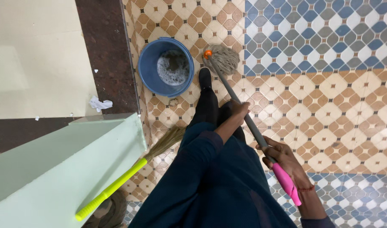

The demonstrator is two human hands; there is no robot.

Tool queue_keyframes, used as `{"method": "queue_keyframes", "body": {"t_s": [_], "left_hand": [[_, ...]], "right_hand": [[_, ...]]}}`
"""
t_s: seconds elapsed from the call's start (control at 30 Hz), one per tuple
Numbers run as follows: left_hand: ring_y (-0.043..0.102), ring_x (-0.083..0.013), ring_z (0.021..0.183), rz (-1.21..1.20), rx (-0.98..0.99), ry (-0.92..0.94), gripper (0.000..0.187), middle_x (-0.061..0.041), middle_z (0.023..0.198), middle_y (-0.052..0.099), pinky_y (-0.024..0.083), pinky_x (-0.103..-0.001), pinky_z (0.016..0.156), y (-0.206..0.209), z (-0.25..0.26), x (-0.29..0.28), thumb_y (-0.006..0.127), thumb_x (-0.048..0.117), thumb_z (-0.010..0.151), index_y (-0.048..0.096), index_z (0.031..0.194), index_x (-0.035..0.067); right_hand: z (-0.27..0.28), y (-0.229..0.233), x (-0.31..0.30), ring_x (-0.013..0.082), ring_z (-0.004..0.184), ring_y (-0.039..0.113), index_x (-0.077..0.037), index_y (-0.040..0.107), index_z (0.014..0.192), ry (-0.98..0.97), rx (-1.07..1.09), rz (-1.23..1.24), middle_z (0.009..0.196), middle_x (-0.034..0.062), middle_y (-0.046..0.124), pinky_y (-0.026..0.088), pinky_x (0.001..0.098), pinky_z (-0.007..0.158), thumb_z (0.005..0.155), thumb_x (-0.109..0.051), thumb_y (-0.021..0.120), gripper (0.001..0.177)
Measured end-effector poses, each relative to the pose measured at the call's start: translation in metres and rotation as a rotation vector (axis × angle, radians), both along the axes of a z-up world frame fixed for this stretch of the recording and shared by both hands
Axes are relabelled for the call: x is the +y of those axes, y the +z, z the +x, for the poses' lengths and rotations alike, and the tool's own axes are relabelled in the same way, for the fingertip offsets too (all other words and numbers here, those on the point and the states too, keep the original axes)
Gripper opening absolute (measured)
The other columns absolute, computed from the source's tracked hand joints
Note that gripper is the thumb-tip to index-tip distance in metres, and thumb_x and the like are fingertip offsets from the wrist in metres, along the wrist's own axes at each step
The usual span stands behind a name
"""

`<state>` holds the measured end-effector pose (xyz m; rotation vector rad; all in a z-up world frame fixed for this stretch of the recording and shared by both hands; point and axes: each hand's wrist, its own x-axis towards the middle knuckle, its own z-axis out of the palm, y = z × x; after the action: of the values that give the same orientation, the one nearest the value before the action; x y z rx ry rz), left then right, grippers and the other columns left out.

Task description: The person dips a mop into a bucket of water, wrings it out by hand, and then mops the tiled floor.

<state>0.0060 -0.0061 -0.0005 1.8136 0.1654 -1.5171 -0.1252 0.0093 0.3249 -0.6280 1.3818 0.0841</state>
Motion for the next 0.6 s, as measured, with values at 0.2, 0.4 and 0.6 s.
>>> {"method": "queue_keyframes", "body": {"t_s": [0.2, 0.4, 0.6], "left_hand": [[0.069, -0.0254, 0.068, 0.128, -0.049, -0.123, 0.098, -0.027, 0.117, 0.067, 0.06, -0.036, 0.056, -0.007, 0.051, -0.055, 0.052, 0.007, 0.088, -0.007, 0.165, 0.019], [0.073, -0.0293, 0.075, 0.048, -0.196, -0.14, 0.092, -0.027, 0.116, 0.067, 0.061, -0.035, 0.061, -0.033, 0.15, -0.133, 0.062, 0.013, 0.089, 0.006, 0.163, 0.016], [0.076, -0.0358, 0.077, -0.074, -0.223, 0.032, 0.081, -0.03, 0.113, 0.07, 0.064, -0.041, 0.062, -0.042, 0.253, -0.233, 0.061, 0.018, 0.085, 0.023, 0.156, 0.006]], "right_hand": [[0.043, -0.014, -0.041, 0.0112, 0.044, 0.044, 0.009, 0.053, 0.144, -0.021, -0.079, -0.051, 0.083, 0.0164, 0.055, 0.039, 0.023, 0.043, 0.101, -0.017, 0.06, 0.051], [0.149, -0.015, -0.113, 0.0078, 0.046, 0.047, 0.006, 0.048, 0.146, -0.09, -0.117, -0.072, 0.104, 0.0128, 0.068, 0.04, 0.021, 0.041, 0.092, -0.012, 0.056, 0.057], [0.253, -0.028, -0.217, 0.0076, 0.047, 0.049, 0.006, 0.051, 0.143, -0.04, -0.132, -0.116, 0.106, 0.0123, 0.071, 0.042, 0.0207, 0.042, 0.094, -0.013, 0.057, 0.053]]}}
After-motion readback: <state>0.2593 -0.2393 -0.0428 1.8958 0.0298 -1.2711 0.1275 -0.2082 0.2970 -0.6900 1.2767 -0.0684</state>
